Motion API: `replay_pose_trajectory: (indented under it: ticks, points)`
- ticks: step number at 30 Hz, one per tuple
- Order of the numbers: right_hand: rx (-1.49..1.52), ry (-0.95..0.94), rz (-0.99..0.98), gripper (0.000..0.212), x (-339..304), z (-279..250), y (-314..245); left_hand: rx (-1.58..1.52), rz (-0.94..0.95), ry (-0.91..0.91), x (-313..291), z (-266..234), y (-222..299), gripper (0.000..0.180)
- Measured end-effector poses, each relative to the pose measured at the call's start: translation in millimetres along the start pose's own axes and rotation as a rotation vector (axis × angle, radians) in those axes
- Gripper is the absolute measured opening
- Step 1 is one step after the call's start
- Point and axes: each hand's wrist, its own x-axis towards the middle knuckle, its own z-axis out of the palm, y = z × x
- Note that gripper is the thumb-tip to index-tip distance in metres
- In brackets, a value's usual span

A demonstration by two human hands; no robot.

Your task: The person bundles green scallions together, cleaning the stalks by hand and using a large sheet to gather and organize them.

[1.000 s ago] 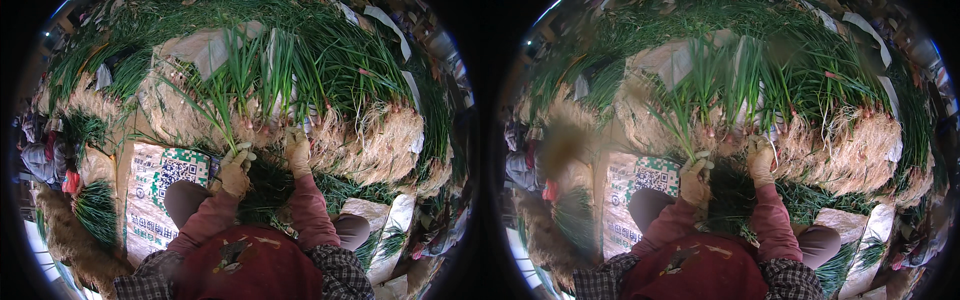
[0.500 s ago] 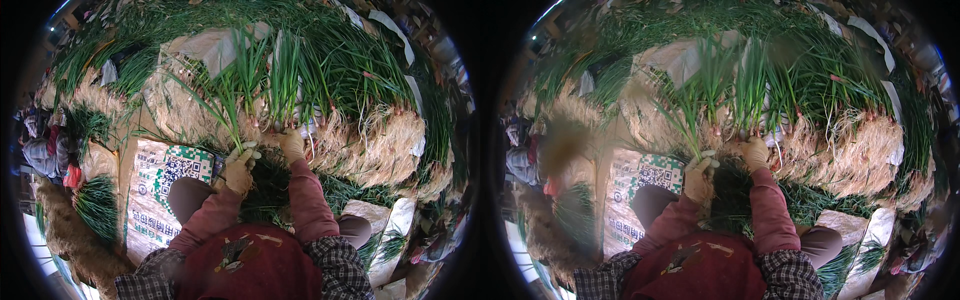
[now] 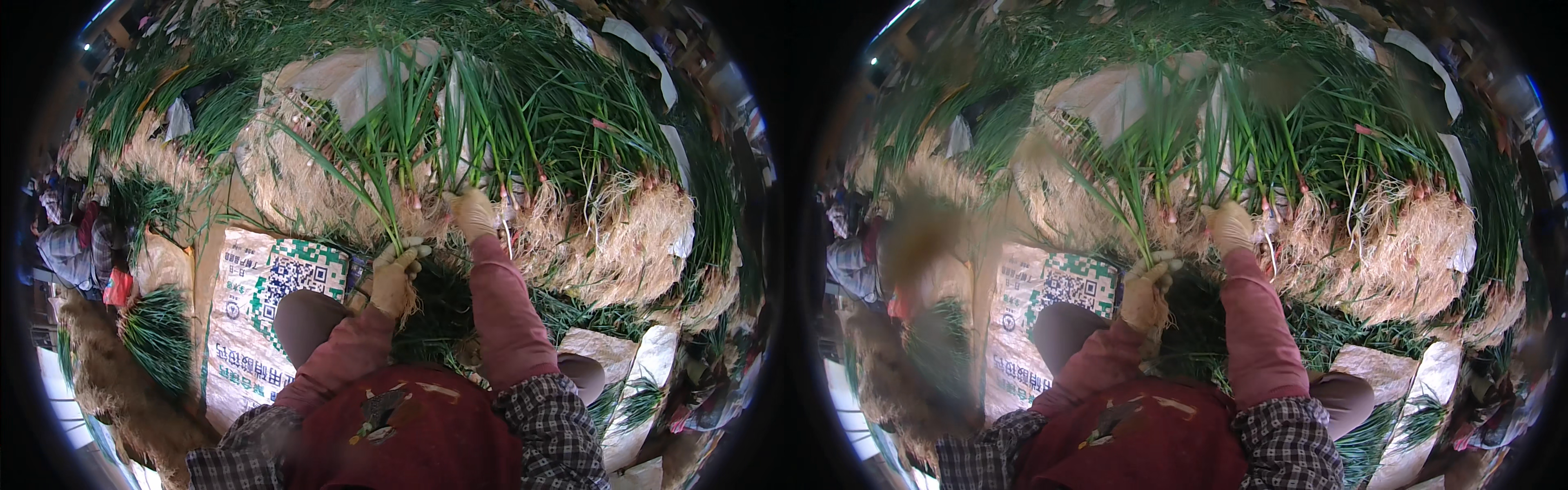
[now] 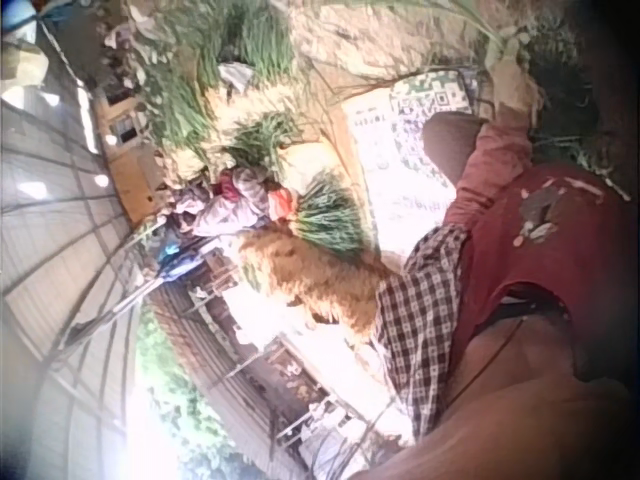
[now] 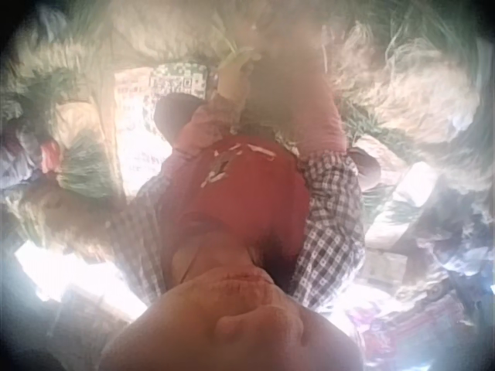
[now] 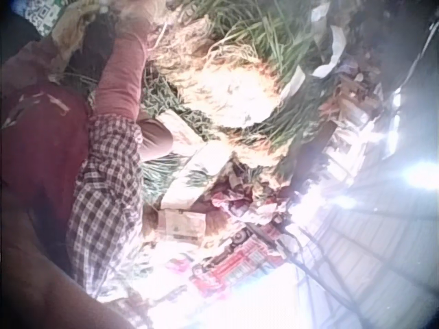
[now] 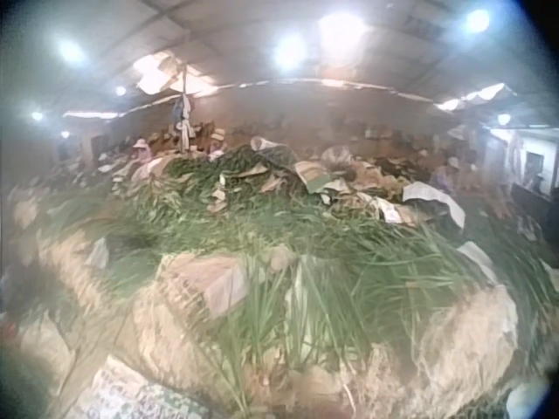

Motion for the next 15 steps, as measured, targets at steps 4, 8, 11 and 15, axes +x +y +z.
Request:
replay_pose_trajectory:
  ticks: [4,8,11,15]
  points:
    - [0.522,-0.230,0.377,0.010,-44.8,-34.9,-68.5,0.173,0.007,0.034,1.7,-20.4,-6.1,0.023]
    - [0.747,-0.306,-0.177,0.007,-118.7,-58.1,-62.4,0.207,0.001,0.000,1.2,-7.5,-13.5,0.020]
    - [0.668,-0.273,-0.262,0.008,-140.2,-59.7,-57.7,0.293,-0.063,-0.059,-1.4,-5.7,-16.5,0.018]
    - [0.741,-0.039,0.114,0.016,-131.7,-61.2,-43.7,0.158,-0.140,-0.121,-11.6,6.2,-4.2,0.017]
